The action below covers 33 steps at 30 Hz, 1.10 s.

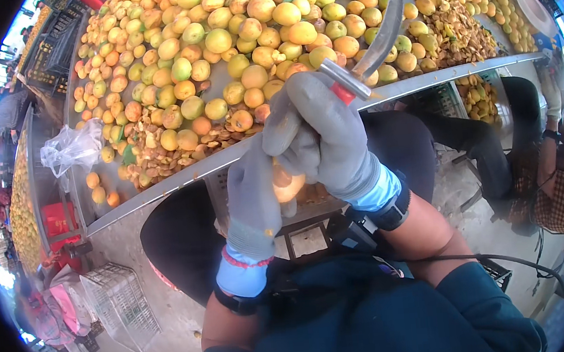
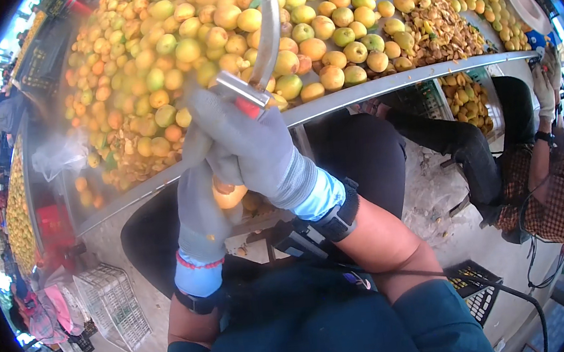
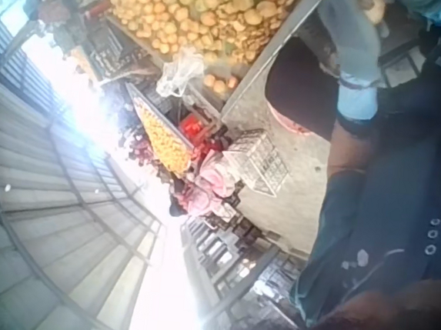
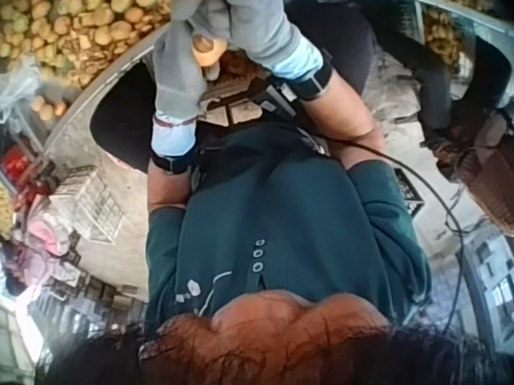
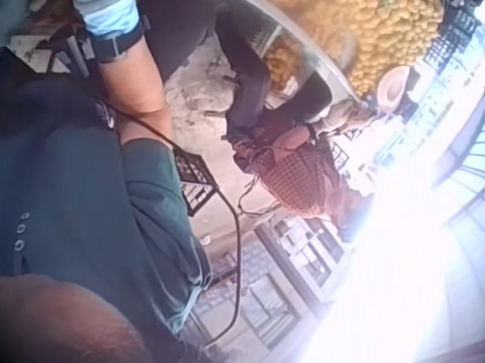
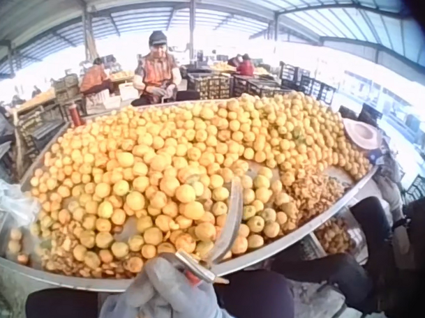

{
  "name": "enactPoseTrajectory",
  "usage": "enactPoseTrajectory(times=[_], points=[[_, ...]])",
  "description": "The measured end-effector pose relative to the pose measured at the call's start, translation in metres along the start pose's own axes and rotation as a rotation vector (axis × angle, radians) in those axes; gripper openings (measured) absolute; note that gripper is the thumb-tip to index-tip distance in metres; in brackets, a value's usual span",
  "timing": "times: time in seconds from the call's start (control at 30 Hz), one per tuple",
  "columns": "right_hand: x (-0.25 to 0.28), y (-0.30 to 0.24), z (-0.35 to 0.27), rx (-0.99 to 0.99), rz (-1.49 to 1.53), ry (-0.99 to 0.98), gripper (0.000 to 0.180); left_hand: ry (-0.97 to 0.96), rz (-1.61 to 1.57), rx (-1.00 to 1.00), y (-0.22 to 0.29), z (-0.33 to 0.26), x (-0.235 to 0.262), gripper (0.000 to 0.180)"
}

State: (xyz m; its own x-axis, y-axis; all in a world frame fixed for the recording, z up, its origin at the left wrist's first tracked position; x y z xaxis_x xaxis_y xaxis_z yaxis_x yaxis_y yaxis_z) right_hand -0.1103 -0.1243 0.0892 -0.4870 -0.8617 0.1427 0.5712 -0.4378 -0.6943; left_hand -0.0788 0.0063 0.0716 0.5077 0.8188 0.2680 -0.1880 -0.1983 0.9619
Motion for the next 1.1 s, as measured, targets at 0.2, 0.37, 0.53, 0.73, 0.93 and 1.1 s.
enactPoseTrajectory(times=[0.2,0.37,0.53,0.73,0.93,1.1], points=[[-0.012,0.022,0.013,-0.563,1.110,0.206,0.034,-0.103,0.144,-0.029,-0.009,0.026,0.002,0.029],[-0.012,0.049,0.032,-0.744,1.203,0.439,0.040,0.027,0.438,-0.294,-0.022,0.054,-0.002,0.028],[-0.010,0.065,0.038,-0.693,0.860,0.361,0.043,-0.194,0.269,0.034,-0.022,0.084,-0.007,0.047],[-0.005,0.075,0.055,-0.690,0.733,0.190,0.046,-0.396,0.515,-0.347,-0.022,0.115,-0.003,0.029],[-0.009,0.112,0.063,-0.776,1.419,0.465,0.048,-0.448,0.240,0.068,-0.049,0.139,-0.011,0.033],[-0.016,0.114,0.067,-0.736,1.534,0.468,0.047,-0.169,0.313,-0.195,-0.066,0.134,-0.029,0.037]])
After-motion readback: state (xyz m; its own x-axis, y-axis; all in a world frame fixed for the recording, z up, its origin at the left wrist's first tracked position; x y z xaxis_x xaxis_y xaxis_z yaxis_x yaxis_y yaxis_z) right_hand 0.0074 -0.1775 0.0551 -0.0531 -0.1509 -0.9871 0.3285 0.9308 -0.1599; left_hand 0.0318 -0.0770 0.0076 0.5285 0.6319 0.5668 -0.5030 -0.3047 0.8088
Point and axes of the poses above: each hand's wrist, its own z-axis towards the middle knuckle, its own x-axis out of the back of the hand, y = z × x, the point moved 3 cm from there along z, towards the middle knuckle, and after that the axes turned 2 degrees about z, right-handed, at the moved point
